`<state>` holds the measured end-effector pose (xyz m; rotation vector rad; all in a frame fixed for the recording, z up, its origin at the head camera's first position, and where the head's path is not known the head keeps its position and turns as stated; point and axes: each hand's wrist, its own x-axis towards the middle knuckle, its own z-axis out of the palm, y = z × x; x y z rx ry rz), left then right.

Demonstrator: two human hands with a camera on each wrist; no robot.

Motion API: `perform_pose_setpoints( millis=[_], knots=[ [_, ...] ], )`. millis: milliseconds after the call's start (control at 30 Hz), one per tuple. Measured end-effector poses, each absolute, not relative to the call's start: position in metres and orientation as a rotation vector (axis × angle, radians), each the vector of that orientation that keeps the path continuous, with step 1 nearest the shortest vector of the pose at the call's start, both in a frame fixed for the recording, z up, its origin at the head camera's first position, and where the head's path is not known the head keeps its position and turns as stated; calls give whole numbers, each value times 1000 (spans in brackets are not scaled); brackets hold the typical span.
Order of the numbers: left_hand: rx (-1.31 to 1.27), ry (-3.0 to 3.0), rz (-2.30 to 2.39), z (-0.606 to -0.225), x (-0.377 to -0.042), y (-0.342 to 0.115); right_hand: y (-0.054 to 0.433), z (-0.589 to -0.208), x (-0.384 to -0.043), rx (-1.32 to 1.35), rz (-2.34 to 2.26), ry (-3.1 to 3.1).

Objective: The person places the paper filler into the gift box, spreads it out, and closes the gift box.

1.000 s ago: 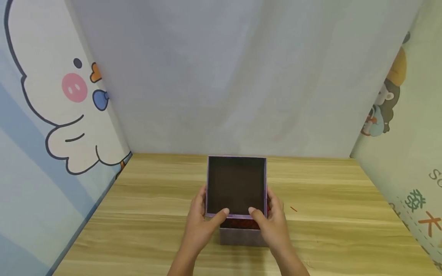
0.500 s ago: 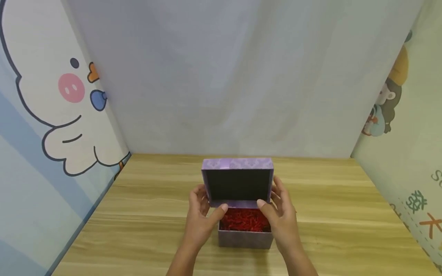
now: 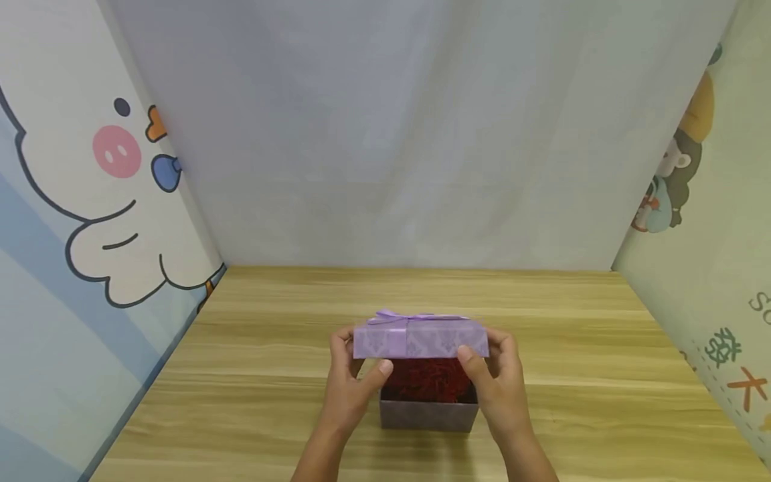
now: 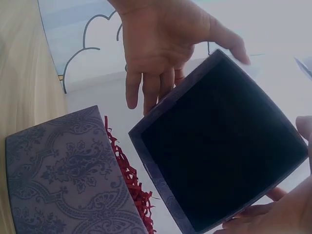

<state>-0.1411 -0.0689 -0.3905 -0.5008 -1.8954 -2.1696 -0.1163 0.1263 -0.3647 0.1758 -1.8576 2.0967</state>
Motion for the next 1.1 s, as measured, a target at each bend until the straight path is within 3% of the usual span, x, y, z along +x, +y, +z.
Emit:
perform_pose_setpoints(
  millis=[433, 667, 1100],
  knots=[
    [-581, -2029, -2327, -387, -134, -73, 138, -364, -110, 437, 2053, -2048],
    [-593, -2196, -2098, -394, -134, -71, 137, -378, -112, 297, 1835, -2230],
    [-498, -2247, -1857, -407, -137, -66, 136, -403, -118, 487, 1426, -2270]
  ],
)
